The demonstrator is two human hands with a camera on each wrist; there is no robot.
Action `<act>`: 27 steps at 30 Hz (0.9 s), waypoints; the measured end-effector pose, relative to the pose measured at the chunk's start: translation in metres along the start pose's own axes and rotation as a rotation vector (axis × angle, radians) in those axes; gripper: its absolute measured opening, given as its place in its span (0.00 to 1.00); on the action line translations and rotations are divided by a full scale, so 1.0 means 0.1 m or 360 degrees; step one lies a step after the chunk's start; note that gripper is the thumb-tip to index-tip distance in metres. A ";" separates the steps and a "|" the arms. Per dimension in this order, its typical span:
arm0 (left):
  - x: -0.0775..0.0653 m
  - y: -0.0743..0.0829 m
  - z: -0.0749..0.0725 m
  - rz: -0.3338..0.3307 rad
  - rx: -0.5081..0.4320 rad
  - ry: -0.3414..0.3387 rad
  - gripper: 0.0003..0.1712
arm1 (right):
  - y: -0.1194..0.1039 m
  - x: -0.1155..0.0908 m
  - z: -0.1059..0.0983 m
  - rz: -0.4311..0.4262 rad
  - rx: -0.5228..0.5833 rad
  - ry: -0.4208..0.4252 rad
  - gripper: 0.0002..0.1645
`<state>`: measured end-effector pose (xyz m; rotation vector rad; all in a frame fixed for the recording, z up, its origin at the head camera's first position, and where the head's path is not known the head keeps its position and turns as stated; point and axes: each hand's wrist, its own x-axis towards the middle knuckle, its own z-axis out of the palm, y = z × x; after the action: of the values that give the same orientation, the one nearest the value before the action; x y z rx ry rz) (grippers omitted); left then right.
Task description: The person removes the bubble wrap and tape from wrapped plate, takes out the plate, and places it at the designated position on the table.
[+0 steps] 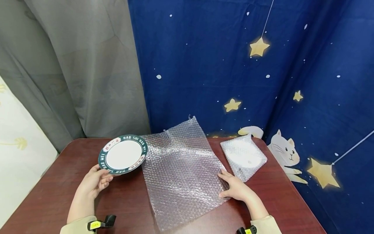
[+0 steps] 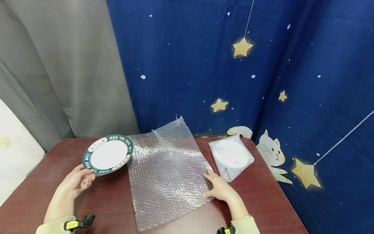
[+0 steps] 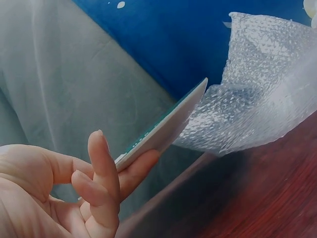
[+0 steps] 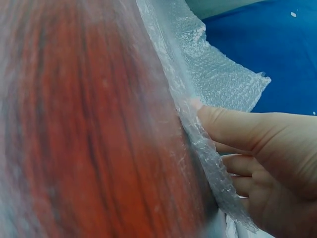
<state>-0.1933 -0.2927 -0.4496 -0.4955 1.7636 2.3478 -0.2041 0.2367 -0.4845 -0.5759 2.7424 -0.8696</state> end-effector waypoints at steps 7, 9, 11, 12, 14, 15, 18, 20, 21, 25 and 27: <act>-0.02 0.01 -0.08 -0.0022 -0.0012 0.0040 0.22 | -0.02 -0.01 -0.01 -0.0011 -0.0002 0.0005 0.49; -0.02 0.01 -0.10 -0.0024 -0.0015 0.0047 0.22 | -0.03 -0.01 -0.01 -0.0012 -0.0001 0.0000 0.49; -0.02 0.01 -0.12 -0.0023 -0.0019 0.0047 0.21 | -0.03 -0.02 -0.01 -0.0016 0.0007 -0.0006 0.49; -0.02 0.01 -0.13 -0.0020 -0.0018 0.0046 0.20 | -0.03 -0.02 -0.02 -0.0021 0.0011 -0.0009 0.49; -0.02 0.00 -0.15 -0.0019 -0.0029 0.0038 0.19 | -0.03 -0.02 -0.02 -0.0027 0.0014 -0.0014 0.49; -0.02 0.00 -0.16 -0.0022 -0.0043 0.0032 0.18 | -0.03 -0.02 -0.02 -0.0030 0.0013 -0.0013 0.49; -0.01 -0.01 -0.18 -0.0031 -0.0066 0.0031 0.17 | -0.03 -0.03 -0.02 -0.0031 0.0021 -0.0014 0.49; -0.01 -0.02 -0.20 -0.0047 -0.0084 0.0047 0.17 | -0.02 -0.03 -0.02 -0.0031 0.0017 -0.0011 0.49; -0.01 -0.02 -0.21 -0.0055 -0.0094 0.0056 0.17 | -0.02 -0.03 -0.02 -0.0032 0.0019 -0.0008 0.49; -0.01 -0.02 -0.24 -0.0086 -0.0126 0.0100 0.16 | -0.01 -0.02 -0.03 -0.0032 0.0025 -0.0010 0.50; -0.01 -0.02 -0.26 -0.0096 -0.0140 0.0112 0.16 | -0.01 -0.02 -0.03 -0.0035 0.0023 -0.0011 0.50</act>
<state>-0.1870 -0.3163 -0.4574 -0.6427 1.6551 2.4022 -0.2025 0.2382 -0.4815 -0.6064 2.7266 -0.8902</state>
